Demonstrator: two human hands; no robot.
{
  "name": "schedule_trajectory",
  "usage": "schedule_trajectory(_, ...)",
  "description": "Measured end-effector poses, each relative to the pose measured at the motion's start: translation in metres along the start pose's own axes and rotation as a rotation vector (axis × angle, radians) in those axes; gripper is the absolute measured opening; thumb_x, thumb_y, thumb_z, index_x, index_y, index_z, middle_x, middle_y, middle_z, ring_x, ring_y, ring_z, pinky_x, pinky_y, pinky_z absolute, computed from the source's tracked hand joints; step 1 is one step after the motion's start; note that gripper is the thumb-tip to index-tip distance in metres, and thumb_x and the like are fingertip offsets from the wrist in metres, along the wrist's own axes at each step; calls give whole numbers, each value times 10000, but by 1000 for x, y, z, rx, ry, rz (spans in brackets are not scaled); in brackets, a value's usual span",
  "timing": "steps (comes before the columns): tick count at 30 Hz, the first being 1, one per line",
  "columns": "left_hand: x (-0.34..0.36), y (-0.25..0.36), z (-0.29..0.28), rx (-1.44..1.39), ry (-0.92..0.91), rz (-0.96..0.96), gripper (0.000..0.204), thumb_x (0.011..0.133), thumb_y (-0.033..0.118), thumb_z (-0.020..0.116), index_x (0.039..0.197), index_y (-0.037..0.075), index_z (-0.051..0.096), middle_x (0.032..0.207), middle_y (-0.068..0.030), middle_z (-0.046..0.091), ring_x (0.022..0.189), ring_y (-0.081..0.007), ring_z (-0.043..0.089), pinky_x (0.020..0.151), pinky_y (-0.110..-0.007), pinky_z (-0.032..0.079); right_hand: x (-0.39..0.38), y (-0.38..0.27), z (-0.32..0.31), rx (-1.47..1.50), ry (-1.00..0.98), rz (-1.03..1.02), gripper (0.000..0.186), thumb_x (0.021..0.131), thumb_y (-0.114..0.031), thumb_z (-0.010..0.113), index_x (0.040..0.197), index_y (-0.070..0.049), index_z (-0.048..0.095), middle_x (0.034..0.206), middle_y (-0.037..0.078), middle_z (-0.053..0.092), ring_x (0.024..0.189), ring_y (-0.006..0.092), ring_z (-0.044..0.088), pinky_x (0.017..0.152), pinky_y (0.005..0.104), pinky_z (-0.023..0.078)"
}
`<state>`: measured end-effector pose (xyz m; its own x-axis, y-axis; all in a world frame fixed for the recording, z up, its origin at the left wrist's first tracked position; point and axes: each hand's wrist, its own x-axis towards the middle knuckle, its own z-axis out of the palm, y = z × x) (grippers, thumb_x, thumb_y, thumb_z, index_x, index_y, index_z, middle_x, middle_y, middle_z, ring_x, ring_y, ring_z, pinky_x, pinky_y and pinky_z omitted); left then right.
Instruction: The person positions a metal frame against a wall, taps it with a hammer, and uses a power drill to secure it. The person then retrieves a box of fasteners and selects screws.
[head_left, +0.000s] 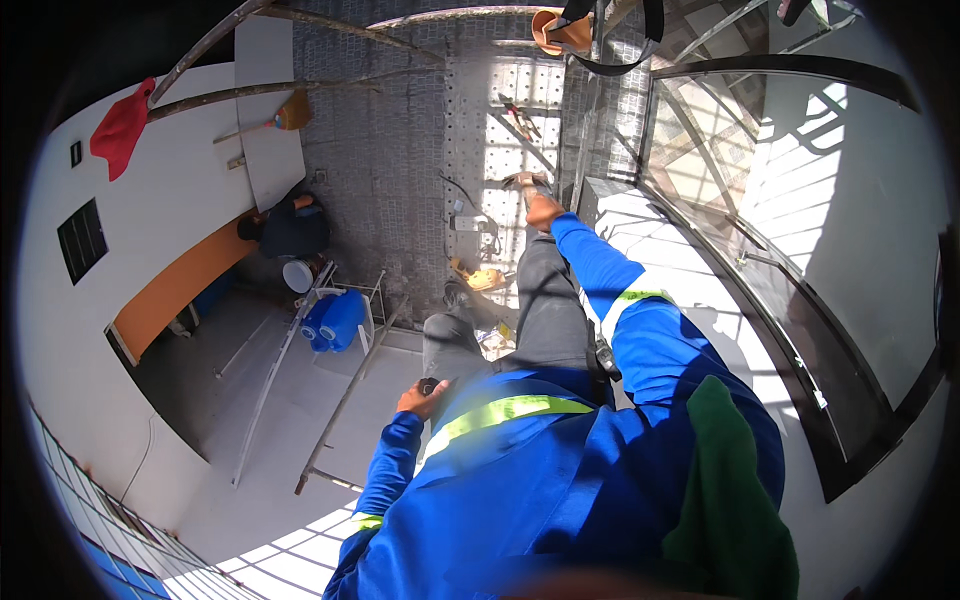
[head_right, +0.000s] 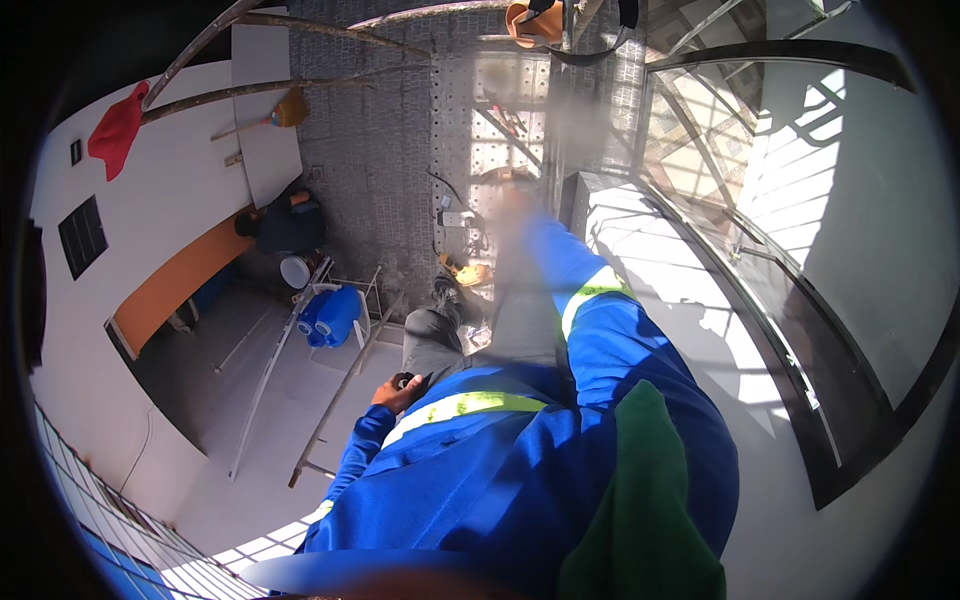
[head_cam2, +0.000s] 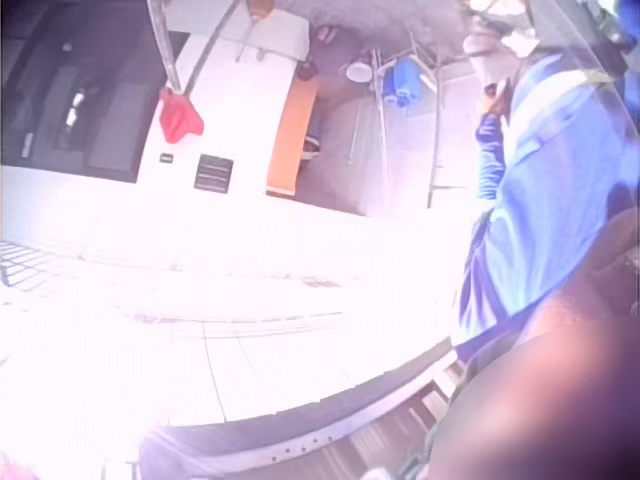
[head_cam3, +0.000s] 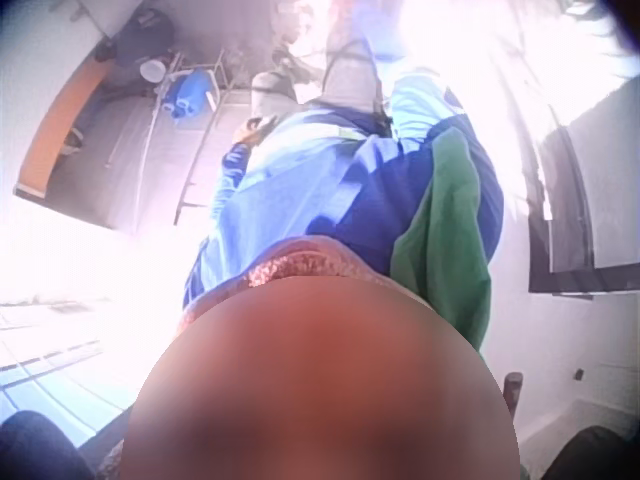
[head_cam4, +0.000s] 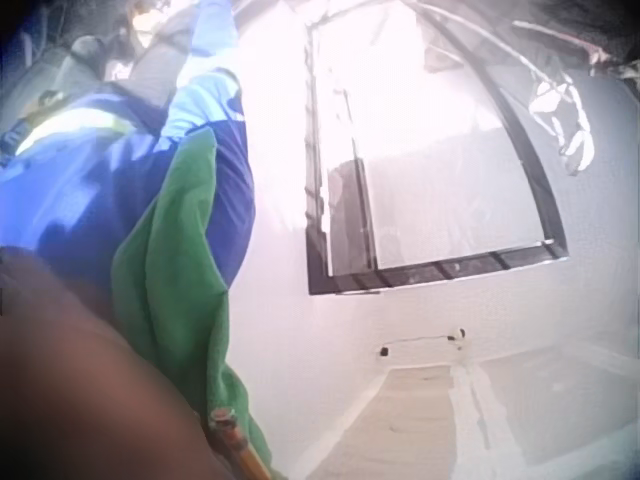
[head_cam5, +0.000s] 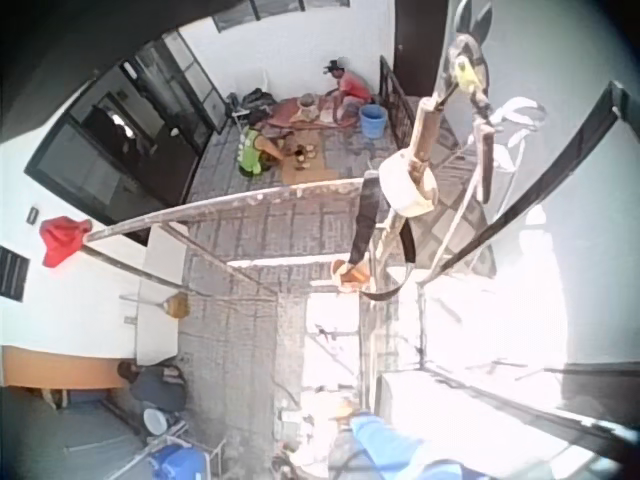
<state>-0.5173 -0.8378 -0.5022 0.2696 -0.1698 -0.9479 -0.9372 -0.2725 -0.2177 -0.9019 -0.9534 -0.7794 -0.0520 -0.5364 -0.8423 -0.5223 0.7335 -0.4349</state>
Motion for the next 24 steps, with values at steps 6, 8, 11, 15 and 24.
schedule_trajectory(6, 4, 0, 30, -186, 82, -119, 1129, 643, 726, 764, 1435, -14, 447, 1091, -240, 705, 1046, -342, 690, 906, -402, 539, 139, 18, 6, -215, -157, -52, 430, 807, -214, 605, 1162, 24, 649, 1106, 265, 675, 1079, 365, 657, 920, 428, 523)
schedule_trajectory(8, 6, -5, 42, -260, 23, -107, 1132, 644, 724, 764, 1429, -26, 447, 1079, -233, 710, 1023, -334, 699, 903, -401, 541, 176, 14, 9, -358, -186, -82, 427, 795, -211, 581, 1152, 9, 662, 1119, 260, 673, 1085, 368, 653, 928, 429, 516)
schedule_trajectory(11, 7, -7, 57, -232, -36, -121, 1128, 663, 743, 726, 1455, 2, 420, 1076, -238, 709, 1005, -353, 702, 889, -408, 547, 201, 9, 18, -355, -90, -54, 424, 784, -190, 561, 1153, -13, 672, 1136, 240, 677, 1091, 387, 645, 953, 434, 503)
schedule_trajectory(15, 14, -3, 73, -72, -143, -159, 1083, 705, 733, 689, 1501, 80, 351, 1083, -259, 697, 1016, -399, 684, 880, -440, 548, 233, 0, 26, -453, -94, -120, 506, 866, -404, 659, 1140, 21, 682, 1214, 245, 652, 1134, 397, 625, 979, 437, 491)
schedule_trajectory(24, 34, -16, 105, -171, -243, -134, 1058, 711, 679, 751, 1493, 83, 361, 1097, -262, 689, 1021, -404, 681, 855, -442, 546, 337, 7, 65, -346, -71, -200, 361, 913, -254, 509, 1197, -62, 622, 1213, 196, 664, 1115, 377, 642, 967, 450, 494)
